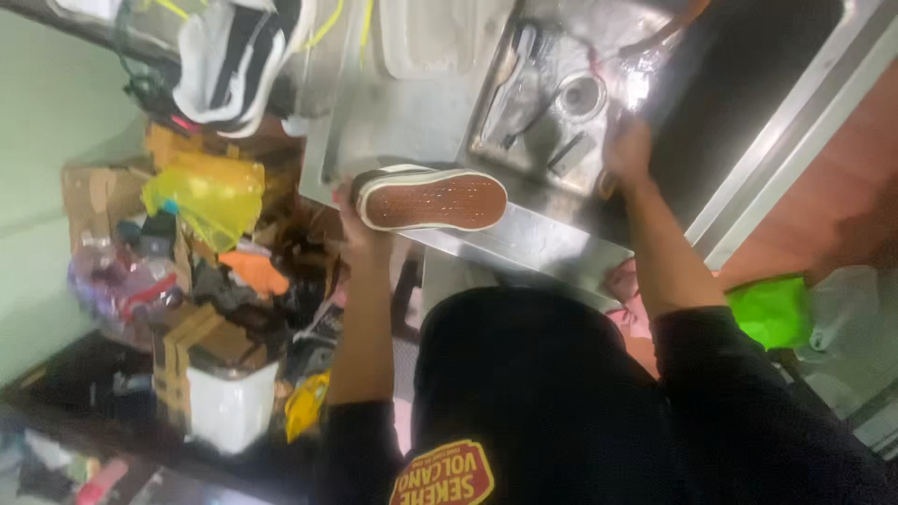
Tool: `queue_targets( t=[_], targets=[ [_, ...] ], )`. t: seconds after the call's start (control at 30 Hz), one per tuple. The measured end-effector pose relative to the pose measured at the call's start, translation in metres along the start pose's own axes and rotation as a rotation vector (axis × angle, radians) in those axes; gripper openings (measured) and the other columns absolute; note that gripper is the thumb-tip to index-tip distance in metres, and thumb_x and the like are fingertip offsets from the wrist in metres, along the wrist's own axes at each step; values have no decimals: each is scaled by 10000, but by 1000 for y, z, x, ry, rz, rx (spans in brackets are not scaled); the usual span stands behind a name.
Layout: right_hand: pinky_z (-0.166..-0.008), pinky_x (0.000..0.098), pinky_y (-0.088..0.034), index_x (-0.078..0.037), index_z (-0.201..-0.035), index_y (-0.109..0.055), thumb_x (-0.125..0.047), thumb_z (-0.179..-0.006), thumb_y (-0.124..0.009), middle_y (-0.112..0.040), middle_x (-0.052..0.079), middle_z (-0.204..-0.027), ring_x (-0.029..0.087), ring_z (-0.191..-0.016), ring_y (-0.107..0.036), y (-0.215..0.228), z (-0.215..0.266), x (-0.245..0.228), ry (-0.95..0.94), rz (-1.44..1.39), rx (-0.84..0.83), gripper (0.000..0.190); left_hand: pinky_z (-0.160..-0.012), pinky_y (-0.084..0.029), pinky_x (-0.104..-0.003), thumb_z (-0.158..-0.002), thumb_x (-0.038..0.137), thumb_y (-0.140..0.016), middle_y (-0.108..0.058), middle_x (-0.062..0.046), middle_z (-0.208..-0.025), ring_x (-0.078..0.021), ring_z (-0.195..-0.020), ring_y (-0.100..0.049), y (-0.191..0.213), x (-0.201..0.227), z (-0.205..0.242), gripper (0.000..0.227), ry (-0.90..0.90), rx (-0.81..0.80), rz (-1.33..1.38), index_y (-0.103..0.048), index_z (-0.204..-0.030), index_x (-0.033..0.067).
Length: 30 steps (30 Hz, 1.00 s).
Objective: The person washes a pair of shoes in a sink by applying a cleaning solution and scrubbing the soles and uppers with a brush.
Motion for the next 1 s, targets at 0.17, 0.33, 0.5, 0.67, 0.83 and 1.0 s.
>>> queue_targets(
  t=[0.17, 0.33, 0.5, 0.67, 0.83, 1.0],
  targets=[
    [-426, 327, -255, 30, -1134, -732, -166, -1067, -604, -417, 24, -484, 131, -455, -394, 16, 17, -57, -17, -119, 126, 243, -968, -476, -436, -852, 381, -719, -666, -128, -1162, -264, -1038, -652, -44, -8, 11, 444, 311, 343, 175, -627, -1163, 78],
    [-675, 387, -427, -243, -1478, -365, -374, -1048, -334, -575, 61, -1078, 227, -873, -541, -2, -20, -254, -51, -140, -115, 450, -871, -511, -445, -800, 460, -659, -685, -137, -1113, -269, -1027, -647, 2, -29, -17, 526, 384, 158, -14, -633, -1127, 48],
    [-360, 480, -329, -121, -1347, -524, -176, -996, -275, -454, 162, -508, 353, -422, -465, -77, -80, -286, 107, 280, -199, 434, -1144, -298, -557, -464, 664, -717, -173, -226, -1575, -319, -1390, -395, -5, -2, -13, 1512, 484, -60, -456, 235, -1463, 45],
    [-489, 426, -467, -239, -1385, -559, -59, -940, -312, -674, 194, -875, 317, -609, -605, -115, -75, -309, -33, 347, -428, 540, -970, -482, -305, -673, 422, -781, -642, -92, -1249, -185, -1111, -617, -31, 32, -18, 808, 279, -367, -941, -482, -1367, 137],
    [-510, 425, -399, -177, -1379, -567, -52, -877, -364, -631, 175, -746, 342, -587, -565, -122, -85, -279, 68, 276, -262, 556, -918, -481, -287, -687, 392, -777, -616, -78, -1230, -167, -1055, -605, -40, 35, -24, 786, 278, -450, -1059, -474, -1354, 108],
    [-367, 383, -272, -158, -1436, -498, 100, -687, -372, -430, 90, -503, 243, -400, -397, -108, -69, -286, 81, 311, -219, 802, -950, -452, -303, -677, 360, -784, -572, -99, -1260, -195, -1111, -575, -34, 29, -25, 811, 357, -481, -1212, -421, -1349, 85]
  ],
)
Point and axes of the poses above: each hand's wrist, its own z-axis away from the middle knuckle, its own y-axis out of the back of the hand, x = y × z, the point moved 9 cm from there along -z, towards the middle knuckle
